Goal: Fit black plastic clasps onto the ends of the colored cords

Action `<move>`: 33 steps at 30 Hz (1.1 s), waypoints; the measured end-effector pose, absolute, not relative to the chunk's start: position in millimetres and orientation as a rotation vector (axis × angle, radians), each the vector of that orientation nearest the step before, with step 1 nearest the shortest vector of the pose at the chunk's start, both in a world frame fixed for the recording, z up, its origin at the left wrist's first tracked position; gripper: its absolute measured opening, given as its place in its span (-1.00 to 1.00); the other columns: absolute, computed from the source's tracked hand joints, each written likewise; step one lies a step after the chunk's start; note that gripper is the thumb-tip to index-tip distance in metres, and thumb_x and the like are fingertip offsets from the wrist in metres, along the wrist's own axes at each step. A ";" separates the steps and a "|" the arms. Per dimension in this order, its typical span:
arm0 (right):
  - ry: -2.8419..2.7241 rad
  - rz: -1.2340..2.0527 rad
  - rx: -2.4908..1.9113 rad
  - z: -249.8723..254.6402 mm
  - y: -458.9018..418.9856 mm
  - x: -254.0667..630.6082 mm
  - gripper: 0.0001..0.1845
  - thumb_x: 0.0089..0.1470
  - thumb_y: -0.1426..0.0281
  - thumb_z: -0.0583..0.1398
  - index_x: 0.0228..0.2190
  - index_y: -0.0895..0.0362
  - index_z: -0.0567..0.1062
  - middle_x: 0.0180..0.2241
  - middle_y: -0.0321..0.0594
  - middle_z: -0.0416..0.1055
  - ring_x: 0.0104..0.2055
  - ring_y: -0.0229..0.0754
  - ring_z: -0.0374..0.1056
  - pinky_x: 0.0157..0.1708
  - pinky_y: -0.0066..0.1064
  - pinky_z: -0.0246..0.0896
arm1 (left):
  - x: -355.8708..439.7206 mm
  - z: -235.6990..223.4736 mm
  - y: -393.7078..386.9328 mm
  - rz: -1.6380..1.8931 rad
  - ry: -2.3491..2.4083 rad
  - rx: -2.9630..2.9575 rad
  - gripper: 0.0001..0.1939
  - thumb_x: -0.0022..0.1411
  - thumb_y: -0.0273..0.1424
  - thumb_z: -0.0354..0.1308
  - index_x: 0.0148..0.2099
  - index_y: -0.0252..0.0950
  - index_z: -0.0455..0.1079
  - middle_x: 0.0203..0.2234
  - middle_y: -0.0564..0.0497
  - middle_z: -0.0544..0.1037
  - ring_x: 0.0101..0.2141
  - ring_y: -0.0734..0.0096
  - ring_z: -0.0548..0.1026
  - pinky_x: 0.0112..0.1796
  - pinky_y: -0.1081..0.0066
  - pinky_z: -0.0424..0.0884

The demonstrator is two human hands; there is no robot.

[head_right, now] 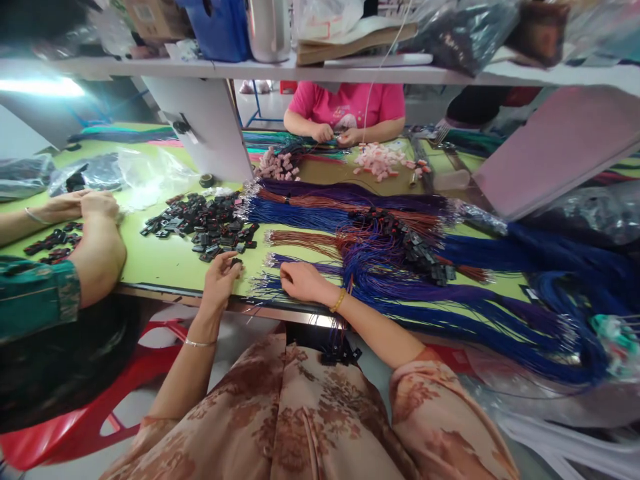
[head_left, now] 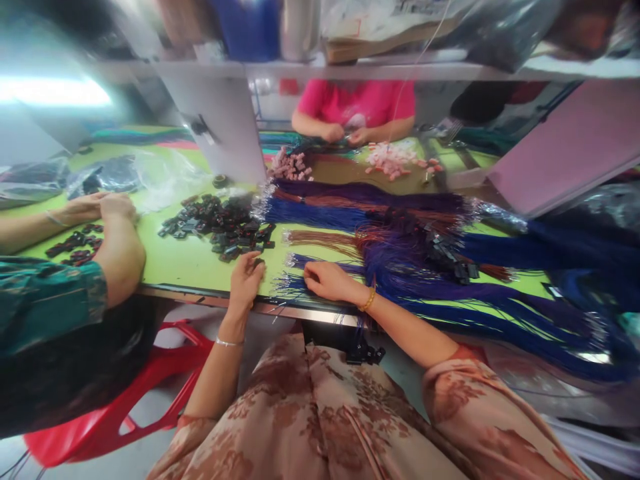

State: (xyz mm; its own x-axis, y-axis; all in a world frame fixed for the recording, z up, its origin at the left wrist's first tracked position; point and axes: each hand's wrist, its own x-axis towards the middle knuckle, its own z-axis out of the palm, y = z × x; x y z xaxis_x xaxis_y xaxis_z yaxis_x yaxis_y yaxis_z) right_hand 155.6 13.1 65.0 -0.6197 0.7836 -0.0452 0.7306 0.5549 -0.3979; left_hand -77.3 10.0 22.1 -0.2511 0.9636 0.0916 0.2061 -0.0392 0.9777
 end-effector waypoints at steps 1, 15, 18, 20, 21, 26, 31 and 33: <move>-2.683 0.537 -1.292 65.4 15.3 151.7 -0.84 0.14 0.45 0.04 -0.32 0.17 0.43 -0.32 -0.16 0.48 -0.36 -0.21 0.31 -0.38 -0.42 -0.01 | -76.4 23.0 8.4 1.390 1.427 1.133 -0.62 0.03 -0.31 0.24 -0.08 -0.28 0.36 -0.34 0.00 0.49 -0.33 0.40 0.50 -0.35 0.44 0.38; -2.485 0.941 -1.086 62.4 32.1 126.2 -0.89 0.05 0.46 0.09 -0.44 0.19 0.42 -0.47 -0.30 0.40 -0.48 -0.34 0.18 -0.44 -0.50 -0.04 | -73.4 32.2 -15.6 1.498 1.213 0.707 -0.54 -0.15 -0.31 0.41 -0.16 -0.32 0.42 -0.38 0.00 0.55 -0.35 0.47 0.55 -0.41 0.57 0.43; -2.523 0.819 -1.098 63.3 31.7 111.8 -0.88 0.02 0.50 0.09 -0.45 0.21 0.44 -0.46 -0.23 0.43 -0.45 -0.31 0.20 -0.42 -0.48 -0.04 | -69.2 33.8 -17.6 1.561 1.239 0.703 -0.53 -0.13 -0.29 0.40 -0.14 -0.30 0.41 -0.36 0.02 0.54 -0.34 0.46 0.56 -0.41 0.58 0.43; -2.561 0.755 -1.119 64.0 31.1 107.1 -0.88 0.01 0.48 0.11 -0.45 0.21 0.46 -0.46 -0.20 0.44 -0.45 -0.29 0.20 -0.42 -0.47 -0.06 | -68.6 35.5 -20.0 1.576 1.270 0.728 -0.53 -0.11 -0.27 0.39 -0.13 -0.30 0.40 -0.35 0.02 0.53 -0.32 0.45 0.56 -0.40 0.57 0.43; -2.571 0.746 -1.124 64.0 30.9 106.2 -0.88 0.01 0.47 0.11 -0.44 0.20 0.46 -0.45 -0.19 0.44 -0.46 -0.28 0.20 -0.43 -0.46 -0.06 | -68.7 36.3 -21.6 1.554 1.278 0.760 -0.53 -0.10 -0.26 0.38 -0.13 -0.30 0.39 -0.34 0.01 0.53 -0.31 0.43 0.56 -0.40 0.56 0.44; -2.516 0.744 -1.217 61.5 34.3 112.7 -0.88 0.00 0.41 0.12 -0.48 0.17 0.45 -0.48 -0.24 0.42 -0.49 -0.29 0.14 -0.47 -0.45 -0.13 | -71.8 35.1 -29.4 1.240 1.269 1.009 -0.57 -0.05 -0.23 0.35 -0.16 -0.34 0.41 -0.45 0.01 0.51 -0.45 0.45 0.52 -0.48 0.52 0.40; -2.320 0.833 -1.230 61.3 39.1 123.7 -0.91 -0.07 0.41 0.12 -0.53 0.17 0.39 -0.56 -0.33 0.31 -0.52 -0.33 0.08 -0.48 -0.47 -0.12 | -81.6 21.0 -27.8 1.417 1.526 1.107 -0.64 0.00 -0.26 0.30 -0.16 -0.33 0.43 -0.44 0.03 0.49 -0.45 0.50 0.47 -0.44 0.52 0.37; -2.229 0.908 -1.143 62.0 38.8 123.7 -0.92 -0.08 0.42 0.11 -0.53 0.17 0.37 -0.56 -0.36 0.28 -0.52 -0.35 0.10 -0.48 -0.49 -0.08 | -83.2 18.4 -25.1 1.540 1.557 1.070 -0.64 0.00 -0.28 0.30 -0.14 -0.31 0.44 -0.36 0.00 0.51 -0.38 0.49 0.47 -0.40 0.52 0.37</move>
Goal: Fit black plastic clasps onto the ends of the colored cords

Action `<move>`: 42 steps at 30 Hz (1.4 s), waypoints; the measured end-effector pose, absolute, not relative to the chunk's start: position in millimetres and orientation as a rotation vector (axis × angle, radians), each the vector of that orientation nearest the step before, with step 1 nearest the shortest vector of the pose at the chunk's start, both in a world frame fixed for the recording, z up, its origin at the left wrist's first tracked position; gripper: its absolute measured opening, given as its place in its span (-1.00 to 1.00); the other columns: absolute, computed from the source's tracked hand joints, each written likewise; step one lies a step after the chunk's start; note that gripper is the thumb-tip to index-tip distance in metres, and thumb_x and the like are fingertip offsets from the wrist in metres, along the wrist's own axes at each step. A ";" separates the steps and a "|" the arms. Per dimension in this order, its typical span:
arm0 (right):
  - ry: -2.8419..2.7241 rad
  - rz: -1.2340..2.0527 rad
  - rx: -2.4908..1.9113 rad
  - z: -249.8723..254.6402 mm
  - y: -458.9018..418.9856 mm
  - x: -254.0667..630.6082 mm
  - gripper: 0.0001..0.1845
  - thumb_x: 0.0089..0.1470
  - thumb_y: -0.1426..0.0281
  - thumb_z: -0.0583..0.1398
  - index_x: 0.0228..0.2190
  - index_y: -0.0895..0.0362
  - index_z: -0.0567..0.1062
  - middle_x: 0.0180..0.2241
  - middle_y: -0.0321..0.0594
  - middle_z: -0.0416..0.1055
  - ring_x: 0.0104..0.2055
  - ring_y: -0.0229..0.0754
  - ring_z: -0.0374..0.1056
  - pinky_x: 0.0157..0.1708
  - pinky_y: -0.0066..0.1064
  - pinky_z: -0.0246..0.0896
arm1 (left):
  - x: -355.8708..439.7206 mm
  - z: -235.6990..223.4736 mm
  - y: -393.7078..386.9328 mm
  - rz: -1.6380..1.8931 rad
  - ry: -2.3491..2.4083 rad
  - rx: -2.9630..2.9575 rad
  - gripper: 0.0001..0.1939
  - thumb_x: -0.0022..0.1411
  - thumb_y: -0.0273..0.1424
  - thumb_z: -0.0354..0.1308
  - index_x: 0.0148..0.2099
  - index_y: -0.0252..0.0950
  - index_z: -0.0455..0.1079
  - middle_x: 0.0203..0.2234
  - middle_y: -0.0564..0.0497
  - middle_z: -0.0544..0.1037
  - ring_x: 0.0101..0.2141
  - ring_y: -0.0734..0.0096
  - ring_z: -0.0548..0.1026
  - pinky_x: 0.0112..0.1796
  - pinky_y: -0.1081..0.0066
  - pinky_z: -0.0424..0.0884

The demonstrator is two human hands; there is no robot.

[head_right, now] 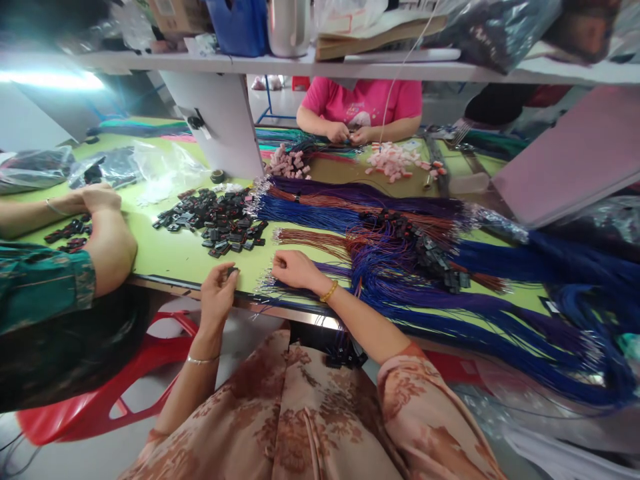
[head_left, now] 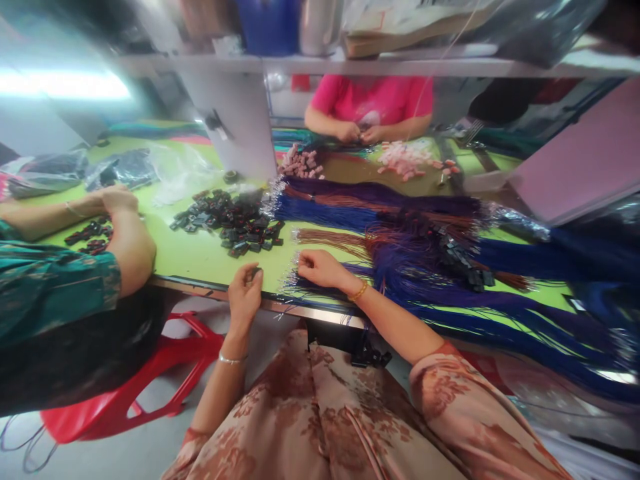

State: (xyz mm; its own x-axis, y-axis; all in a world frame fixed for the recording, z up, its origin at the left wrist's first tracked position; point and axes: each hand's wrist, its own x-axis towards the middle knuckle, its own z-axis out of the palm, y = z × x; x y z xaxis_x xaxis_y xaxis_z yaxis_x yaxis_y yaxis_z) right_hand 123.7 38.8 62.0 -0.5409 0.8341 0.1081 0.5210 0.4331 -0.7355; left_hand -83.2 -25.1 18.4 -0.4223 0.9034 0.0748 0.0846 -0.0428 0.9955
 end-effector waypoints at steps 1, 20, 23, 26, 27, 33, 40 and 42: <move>-2.189 0.961 -1.091 62.6 38.1 122.3 -0.92 -0.08 0.43 0.10 -0.53 0.17 0.37 -0.56 -0.37 0.28 -0.51 -0.35 0.11 -0.47 -0.51 -0.06 | -82.4 18.8 -23.8 1.572 1.516 1.014 -0.63 -0.01 -0.29 0.31 -0.13 -0.30 0.44 -0.33 -0.01 0.52 -0.36 0.49 0.48 -0.39 0.53 0.37; -1.993 0.952 -1.053 62.9 17.2 117.9 -0.83 -0.06 0.33 0.17 -0.53 0.20 0.46 -0.63 -0.42 0.18 -0.55 -0.39 -0.02 -0.51 -0.53 -0.13 | -39.9 42.0 -24.4 1.335 0.867 0.411 -0.72 0.08 -0.50 0.25 -0.11 -0.29 0.44 -0.32 -0.02 0.56 -0.38 0.55 0.51 -0.38 0.58 0.46; -2.027 0.893 -1.071 65.7 14.7 117.4 -0.84 -0.07 0.35 0.16 -0.55 0.19 0.45 -0.63 -0.42 0.18 -0.54 -0.39 -0.01 -0.50 -0.53 -0.13 | -39.6 42.2 -24.4 1.324 0.864 0.418 -0.72 0.07 -0.49 0.26 -0.11 -0.30 0.44 -0.31 -0.02 0.56 -0.38 0.55 0.50 -0.37 0.58 0.45; -2.050 0.842 -1.095 68.3 12.2 116.6 -0.84 -0.06 0.36 0.15 -0.57 0.18 0.43 -0.63 -0.41 0.19 -0.55 -0.38 0.00 -0.49 -0.51 -0.13 | -40.2 40.8 -24.9 1.322 0.863 0.439 -0.71 0.07 -0.48 0.27 -0.11 -0.30 0.43 -0.29 -0.02 0.56 -0.36 0.55 0.50 -0.36 0.58 0.44; -2.062 0.828 -1.102 68.8 11.7 116.4 -0.84 -0.06 0.36 0.15 -0.57 0.18 0.42 -0.64 -0.41 0.20 -0.55 -0.38 0.00 -0.49 -0.51 -0.14 | -40.4 40.4 -25.2 1.322 0.863 0.445 -0.71 0.06 -0.48 0.28 -0.11 -0.30 0.43 -0.29 -0.02 0.56 -0.36 0.55 0.50 -0.36 0.58 0.44; -2.122 0.744 -1.091 69.6 10.8 115.9 -0.86 -0.05 0.39 0.14 -0.57 0.16 0.39 -0.61 -0.37 0.25 -0.55 -0.36 0.05 -0.49 -0.50 -0.13 | -40.6 38.0 -25.9 1.349 0.899 0.478 -0.71 0.02 -0.45 0.32 -0.15 -0.28 0.45 -0.31 0.01 0.55 -0.37 0.56 0.50 -0.36 0.58 0.44; -2.229 0.688 -0.984 67.4 12.1 116.3 -0.89 -0.02 0.44 0.13 -0.55 0.16 0.38 -0.57 -0.33 0.30 -0.53 -0.34 0.09 -0.46 -0.50 -0.09 | -34.6 30.3 -26.1 1.414 0.998 0.561 -0.69 -0.07 -0.41 0.39 -0.23 -0.31 0.46 -0.45 0.08 0.53 -0.50 0.66 0.45 -0.42 0.64 0.41; -2.248 0.730 -0.960 67.8 13.2 117.7 -0.89 0.00 0.45 0.12 -0.53 0.16 0.39 -0.58 -0.34 0.29 -0.53 -0.34 0.10 -0.47 -0.50 -0.09 | -33.5 30.0 -26.6 1.434 1.021 0.540 -0.68 -0.09 -0.39 0.40 -0.24 -0.31 0.46 -0.45 0.08 0.53 -0.49 0.66 0.46 -0.42 0.64 0.41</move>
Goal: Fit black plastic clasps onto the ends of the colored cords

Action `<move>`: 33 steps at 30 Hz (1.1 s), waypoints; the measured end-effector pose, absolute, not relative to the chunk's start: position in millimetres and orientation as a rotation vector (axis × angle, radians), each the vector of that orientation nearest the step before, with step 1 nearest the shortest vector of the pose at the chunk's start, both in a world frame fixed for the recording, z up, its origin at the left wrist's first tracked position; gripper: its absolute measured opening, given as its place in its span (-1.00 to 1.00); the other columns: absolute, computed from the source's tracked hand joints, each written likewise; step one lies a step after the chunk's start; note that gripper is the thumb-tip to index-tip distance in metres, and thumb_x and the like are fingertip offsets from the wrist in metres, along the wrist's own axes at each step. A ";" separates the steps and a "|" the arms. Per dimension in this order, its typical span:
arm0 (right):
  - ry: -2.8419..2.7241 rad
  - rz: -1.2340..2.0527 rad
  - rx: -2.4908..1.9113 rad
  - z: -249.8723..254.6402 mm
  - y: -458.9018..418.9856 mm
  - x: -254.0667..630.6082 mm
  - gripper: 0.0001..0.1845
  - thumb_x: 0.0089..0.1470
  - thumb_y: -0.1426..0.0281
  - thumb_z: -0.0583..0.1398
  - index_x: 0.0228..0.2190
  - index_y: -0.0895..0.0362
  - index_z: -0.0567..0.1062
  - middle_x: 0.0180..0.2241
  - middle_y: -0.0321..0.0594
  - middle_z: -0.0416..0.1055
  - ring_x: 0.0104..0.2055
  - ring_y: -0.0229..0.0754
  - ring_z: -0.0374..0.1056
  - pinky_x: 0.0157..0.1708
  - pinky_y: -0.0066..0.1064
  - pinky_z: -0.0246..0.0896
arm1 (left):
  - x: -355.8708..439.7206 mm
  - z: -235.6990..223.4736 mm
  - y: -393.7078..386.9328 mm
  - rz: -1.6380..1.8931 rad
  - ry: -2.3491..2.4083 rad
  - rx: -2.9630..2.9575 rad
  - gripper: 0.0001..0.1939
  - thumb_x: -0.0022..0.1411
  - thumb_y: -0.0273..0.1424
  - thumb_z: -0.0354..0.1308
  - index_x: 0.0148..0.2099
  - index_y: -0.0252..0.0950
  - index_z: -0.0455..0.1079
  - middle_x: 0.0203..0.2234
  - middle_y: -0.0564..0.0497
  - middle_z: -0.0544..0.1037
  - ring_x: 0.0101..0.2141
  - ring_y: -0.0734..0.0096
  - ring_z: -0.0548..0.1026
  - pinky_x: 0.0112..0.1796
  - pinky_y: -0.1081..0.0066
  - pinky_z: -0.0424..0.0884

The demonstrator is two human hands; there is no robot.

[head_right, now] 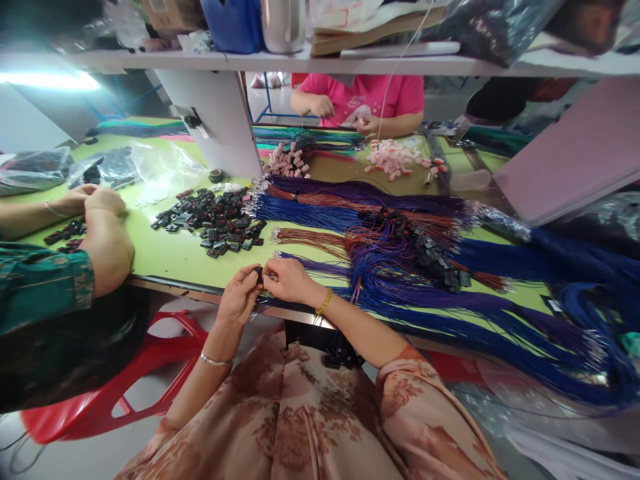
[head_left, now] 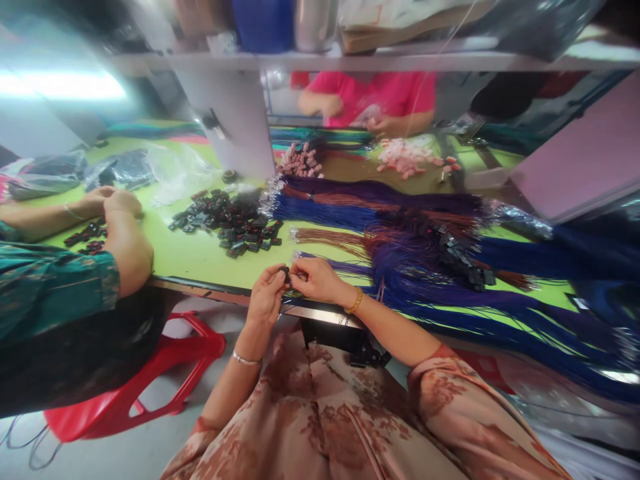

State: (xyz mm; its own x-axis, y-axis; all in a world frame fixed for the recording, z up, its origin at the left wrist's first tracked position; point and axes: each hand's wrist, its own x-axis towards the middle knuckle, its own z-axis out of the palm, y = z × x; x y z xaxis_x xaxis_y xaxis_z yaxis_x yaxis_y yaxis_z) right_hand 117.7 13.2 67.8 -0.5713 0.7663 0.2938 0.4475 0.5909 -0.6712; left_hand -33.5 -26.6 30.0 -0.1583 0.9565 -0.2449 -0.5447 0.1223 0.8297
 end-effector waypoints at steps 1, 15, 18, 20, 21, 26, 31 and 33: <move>-2.257 0.745 -0.953 68.0 13.5 118.3 -0.88 0.02 0.45 0.11 -0.52 0.17 0.39 -0.59 -0.34 0.28 -0.54 -0.35 0.10 -0.47 -0.50 -0.10 | -33.3 30.2 -26.8 1.442 1.031 0.527 -0.67 -0.10 -0.39 0.41 -0.24 -0.31 0.46 -0.44 0.08 0.54 -0.49 0.66 0.47 -0.42 0.64 0.41; -2.404 0.662 -1.098 78.6 50.9 149.7 -0.78 0.13 0.37 0.07 -0.42 0.19 0.48 -0.44 -0.24 0.43 -0.43 -0.30 0.21 -0.41 -0.49 -0.04 | -31.9 30.7 -31.2 1.426 1.048 0.591 -0.65 -0.10 -0.36 0.40 -0.23 -0.32 0.44 -0.41 0.03 0.57 -0.43 0.56 0.50 -0.38 0.55 0.44; -2.539 0.513 -1.371 70.3 65.1 167.4 -0.84 0.02 0.36 0.19 -0.37 0.18 0.52 -0.34 -0.14 0.48 -0.36 -0.21 0.28 -0.40 -0.45 -0.03 | -34.9 31.8 -30.8 1.410 1.047 0.581 -0.66 -0.10 -0.38 0.40 -0.23 -0.32 0.45 -0.39 0.00 0.58 -0.40 0.52 0.52 -0.37 0.54 0.44; -2.595 0.465 -1.510 60.0 66.8 172.8 -0.86 0.00 0.40 0.20 -0.36 0.17 0.53 -0.31 -0.10 0.50 -0.33 -0.16 0.31 -0.40 -0.43 -0.03 | -34.8 32.0 -30.5 1.395 1.039 0.569 -0.67 -0.10 -0.38 0.40 -0.23 -0.32 0.46 -0.39 -0.01 0.58 -0.39 0.52 0.52 -0.37 0.55 0.44; -2.599 0.452 -1.543 55.1 66.2 174.1 -0.86 0.02 0.42 0.18 -0.35 0.17 0.53 -0.30 -0.09 0.50 -0.32 -0.16 0.32 -0.40 -0.43 -0.03 | -34.3 31.9 -30.3 1.386 1.035 0.564 -0.67 -0.10 -0.39 0.40 -0.23 -0.33 0.46 -0.39 -0.01 0.58 -0.40 0.53 0.51 -0.37 0.55 0.44; -2.555 0.404 -1.502 47.4 62.6 178.7 -0.82 0.09 0.43 0.10 -0.39 0.17 0.52 -0.30 -0.11 0.50 -0.31 -0.18 0.32 -0.36 -0.42 -0.02 | -32.2 30.2 -29.1 1.355 1.025 0.574 -0.69 -0.08 -0.39 0.38 -0.23 -0.33 0.45 -0.38 -0.01 0.57 -0.41 0.54 0.51 -0.37 0.55 0.45; -2.414 0.539 -1.335 56.5 62.3 176.8 -0.83 0.09 0.42 0.09 -0.41 0.19 0.48 -0.42 -0.21 0.45 -0.42 -0.27 0.24 -0.39 -0.46 -0.02 | -29.3 27.9 -25.7 1.364 1.008 0.562 -0.70 -0.04 -0.40 0.36 -0.22 -0.33 0.44 -0.37 -0.02 0.57 -0.36 0.52 0.52 -0.32 0.53 0.44; -2.339 0.669 -1.233 59.0 61.6 168.7 -0.84 0.07 0.41 0.10 -0.44 0.20 0.45 -0.48 -0.27 0.41 -0.47 -0.31 0.20 -0.41 -0.49 -0.03 | -25.9 27.7 -24.6 1.360 0.996 0.554 -0.71 -0.03 -0.41 0.35 -0.21 -0.33 0.44 -0.36 -0.02 0.56 -0.35 0.51 0.51 -0.31 0.53 0.44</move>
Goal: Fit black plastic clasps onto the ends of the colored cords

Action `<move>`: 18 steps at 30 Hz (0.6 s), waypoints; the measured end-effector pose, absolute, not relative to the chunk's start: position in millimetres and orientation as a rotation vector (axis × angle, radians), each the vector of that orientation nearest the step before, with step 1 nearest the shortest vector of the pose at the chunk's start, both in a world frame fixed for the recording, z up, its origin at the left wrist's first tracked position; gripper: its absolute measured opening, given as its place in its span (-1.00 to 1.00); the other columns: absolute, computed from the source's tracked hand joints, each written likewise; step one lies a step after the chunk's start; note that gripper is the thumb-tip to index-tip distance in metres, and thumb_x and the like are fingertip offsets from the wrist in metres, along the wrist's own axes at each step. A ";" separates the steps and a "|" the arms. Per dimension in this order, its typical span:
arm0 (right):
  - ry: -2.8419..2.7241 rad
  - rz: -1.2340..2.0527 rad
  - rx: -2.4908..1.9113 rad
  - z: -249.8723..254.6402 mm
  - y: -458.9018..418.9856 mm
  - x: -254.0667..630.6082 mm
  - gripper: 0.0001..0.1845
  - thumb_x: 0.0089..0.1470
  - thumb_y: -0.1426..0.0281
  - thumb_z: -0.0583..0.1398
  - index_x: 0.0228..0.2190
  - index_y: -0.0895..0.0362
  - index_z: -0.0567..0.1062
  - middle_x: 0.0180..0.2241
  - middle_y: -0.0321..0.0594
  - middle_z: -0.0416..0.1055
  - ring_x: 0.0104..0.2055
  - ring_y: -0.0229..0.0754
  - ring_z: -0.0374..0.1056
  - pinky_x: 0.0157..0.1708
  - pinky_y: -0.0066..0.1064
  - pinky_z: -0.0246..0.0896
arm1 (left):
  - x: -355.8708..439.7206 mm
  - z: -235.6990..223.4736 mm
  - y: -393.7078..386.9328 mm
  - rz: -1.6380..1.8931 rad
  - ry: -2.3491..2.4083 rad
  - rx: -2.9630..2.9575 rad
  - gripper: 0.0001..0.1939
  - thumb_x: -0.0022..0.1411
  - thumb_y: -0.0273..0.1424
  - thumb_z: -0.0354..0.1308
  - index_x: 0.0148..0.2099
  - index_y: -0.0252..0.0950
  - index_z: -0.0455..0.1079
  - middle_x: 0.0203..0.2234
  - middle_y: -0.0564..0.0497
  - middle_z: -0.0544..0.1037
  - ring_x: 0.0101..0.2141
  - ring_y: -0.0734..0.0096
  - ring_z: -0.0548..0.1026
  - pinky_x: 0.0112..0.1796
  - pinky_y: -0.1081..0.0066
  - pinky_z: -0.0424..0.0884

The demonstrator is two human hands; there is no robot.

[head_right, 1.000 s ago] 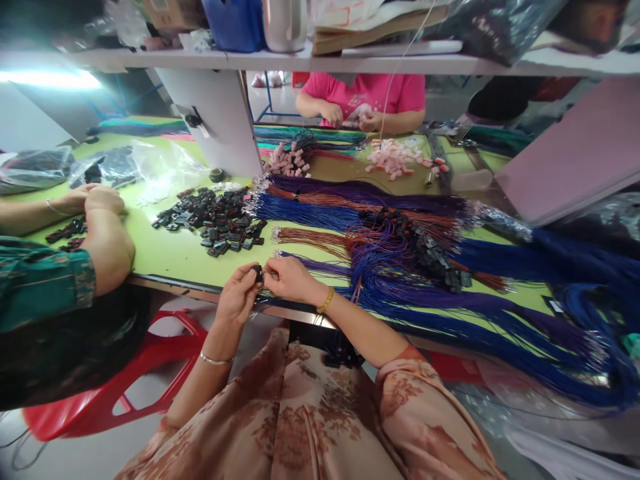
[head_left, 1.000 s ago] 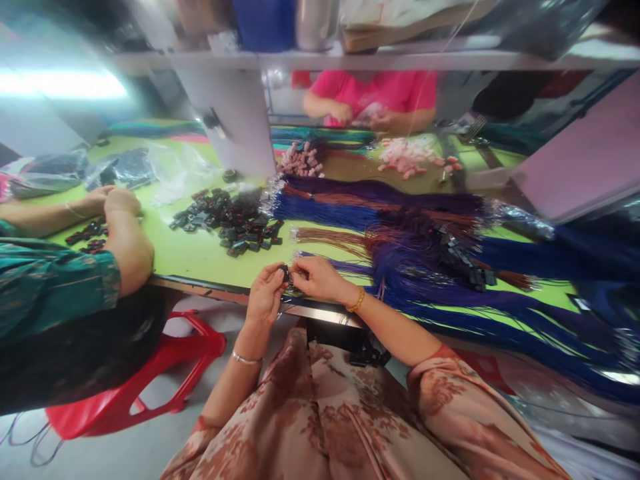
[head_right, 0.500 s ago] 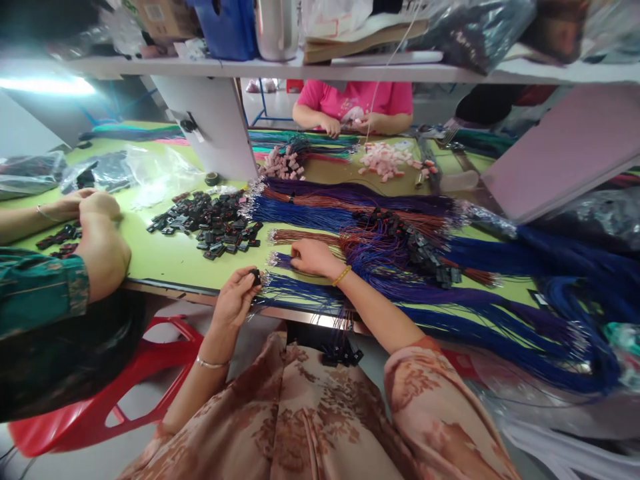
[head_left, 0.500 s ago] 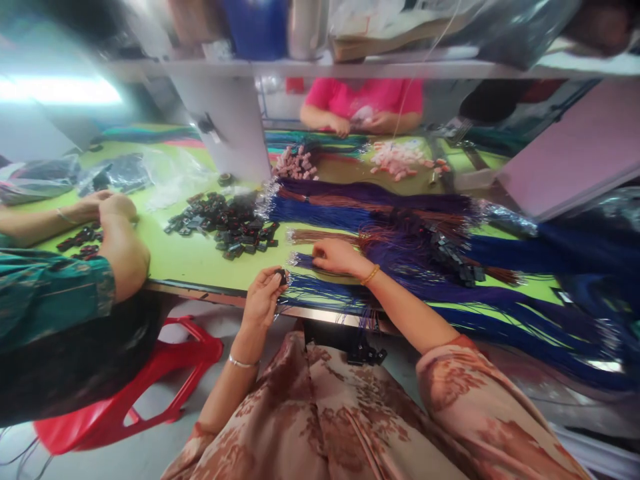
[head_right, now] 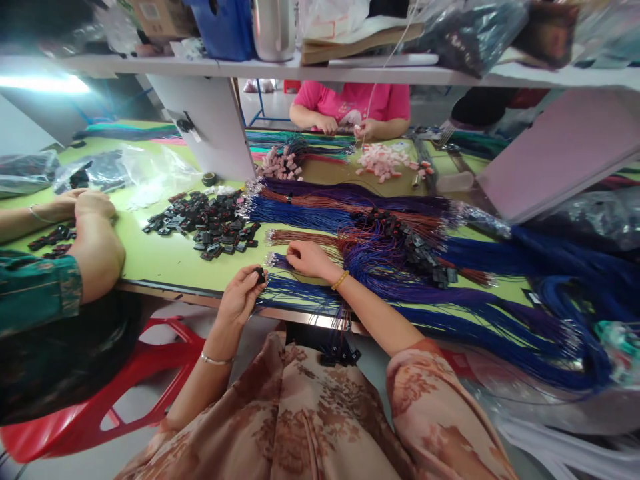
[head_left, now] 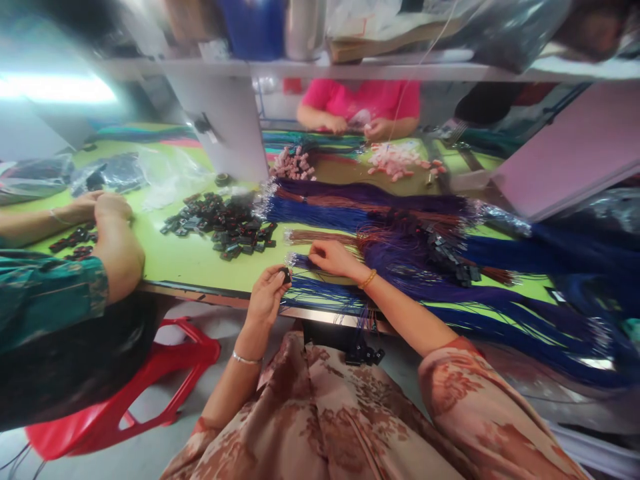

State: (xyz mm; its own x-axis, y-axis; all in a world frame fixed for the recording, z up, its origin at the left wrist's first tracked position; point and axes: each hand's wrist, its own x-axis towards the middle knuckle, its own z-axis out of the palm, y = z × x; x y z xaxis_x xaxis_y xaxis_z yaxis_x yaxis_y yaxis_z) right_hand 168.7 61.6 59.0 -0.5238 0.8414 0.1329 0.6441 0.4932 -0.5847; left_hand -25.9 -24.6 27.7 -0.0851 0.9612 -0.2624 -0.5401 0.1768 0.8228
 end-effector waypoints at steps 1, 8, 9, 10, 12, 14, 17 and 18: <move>-2.298 0.725 -1.188 59.8 61.1 163.6 -0.84 0.06 0.40 0.10 -0.45 0.20 0.45 -0.50 -0.29 0.39 -0.48 -0.33 0.19 -0.43 -0.50 -0.03 | -24.0 27.9 -24.2 1.360 0.991 0.547 -0.71 -0.02 -0.41 0.35 -0.21 -0.33 0.44 -0.35 -0.02 0.56 -0.34 0.51 0.51 -0.30 0.52 0.44; -2.071 0.952 -1.032 59.7 49.1 141.9 -0.86 -0.02 0.40 0.12 -0.53 0.19 0.41 -0.57 -0.37 0.30 -0.53 -0.37 0.12 -0.50 -0.53 -0.04 | -15.2 27.6 -23.5 1.398 0.934 0.508 -0.77 0.03 -0.43 0.31 -0.21 -0.33 0.44 -0.32 0.00 0.53 -0.34 0.53 0.49 -0.26 0.49 0.44; -2.054 0.972 -1.040 58.9 46.3 142.7 -0.86 -0.03 0.39 0.12 -0.54 0.19 0.40 -0.58 -0.38 0.29 -0.54 -0.38 0.10 -0.51 -0.53 -0.05 | -14.6 26.7 -23.0 1.401 0.925 0.507 -0.77 0.04 -0.44 0.30 -0.21 -0.33 0.44 -0.31 0.00 0.53 -0.33 0.53 0.49 -0.25 0.49 0.44; -2.041 0.992 -1.051 57.9 43.3 143.9 -0.86 -0.03 0.39 0.13 -0.54 0.19 0.40 -0.59 -0.38 0.27 -0.55 -0.38 0.09 -0.52 -0.53 -0.07 | -13.8 25.6 -22.4 1.404 0.915 0.508 -0.78 0.05 -0.44 0.30 -0.20 -0.32 0.44 -0.31 0.00 0.53 -0.32 0.52 0.49 -0.25 0.49 0.44; -2.032 1.016 -1.072 56.0 37.5 146.8 -0.84 -0.03 0.36 0.14 -0.54 0.19 0.40 -0.61 -0.39 0.26 -0.57 -0.39 0.06 -0.54 -0.53 -0.11 | -11.9 23.7 -21.1 1.405 0.895 0.513 -0.78 0.06 -0.44 0.28 -0.19 -0.32 0.43 -0.31 0.00 0.52 -0.30 0.52 0.49 -0.23 0.49 0.43; -2.046 0.998 -1.076 54.7 32.5 148.9 -0.81 -0.02 0.33 0.14 -0.55 0.18 0.38 -0.62 -0.40 0.24 -0.57 -0.39 0.03 -0.55 -0.52 -0.13 | -9.5 23.0 -20.1 1.402 0.878 0.519 -0.78 0.07 -0.44 0.28 -0.19 -0.32 0.42 -0.30 -0.01 0.53 -0.29 0.50 0.49 -0.21 0.47 0.42; -2.098 0.910 -1.090 54.8 27.3 149.8 -0.79 -0.01 0.34 0.12 -0.60 0.17 0.35 -0.64 -0.40 0.21 -0.57 -0.39 0.02 -0.53 -0.51 -0.15 | -6.7 24.7 -19.7 1.388 0.864 0.523 -0.78 0.07 -0.44 0.28 -0.19 -0.32 0.42 -0.29 -0.02 0.54 -0.27 0.48 0.49 -0.18 0.44 0.42; -2.117 0.878 -1.098 55.2 26.3 149.7 -0.79 -0.02 0.35 0.12 -0.61 0.17 0.34 -0.64 -0.39 0.21 -0.57 -0.38 0.02 -0.52 -0.51 -0.15 | -6.1 25.6 -19.8 1.385 0.863 0.520 -0.78 0.07 -0.44 0.28 -0.19 -0.32 0.42 -0.29 -0.02 0.54 -0.27 0.47 0.49 -0.18 0.43 0.41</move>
State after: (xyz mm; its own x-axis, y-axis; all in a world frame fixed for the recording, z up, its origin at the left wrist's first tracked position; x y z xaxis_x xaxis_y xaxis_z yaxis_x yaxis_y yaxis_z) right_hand 149.7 26.3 55.2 -0.4842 0.8522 0.1981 0.4619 0.4413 -0.7694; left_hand -6.1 -19.8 25.6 -0.0358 0.9752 -0.2185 -0.6257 0.1486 0.7658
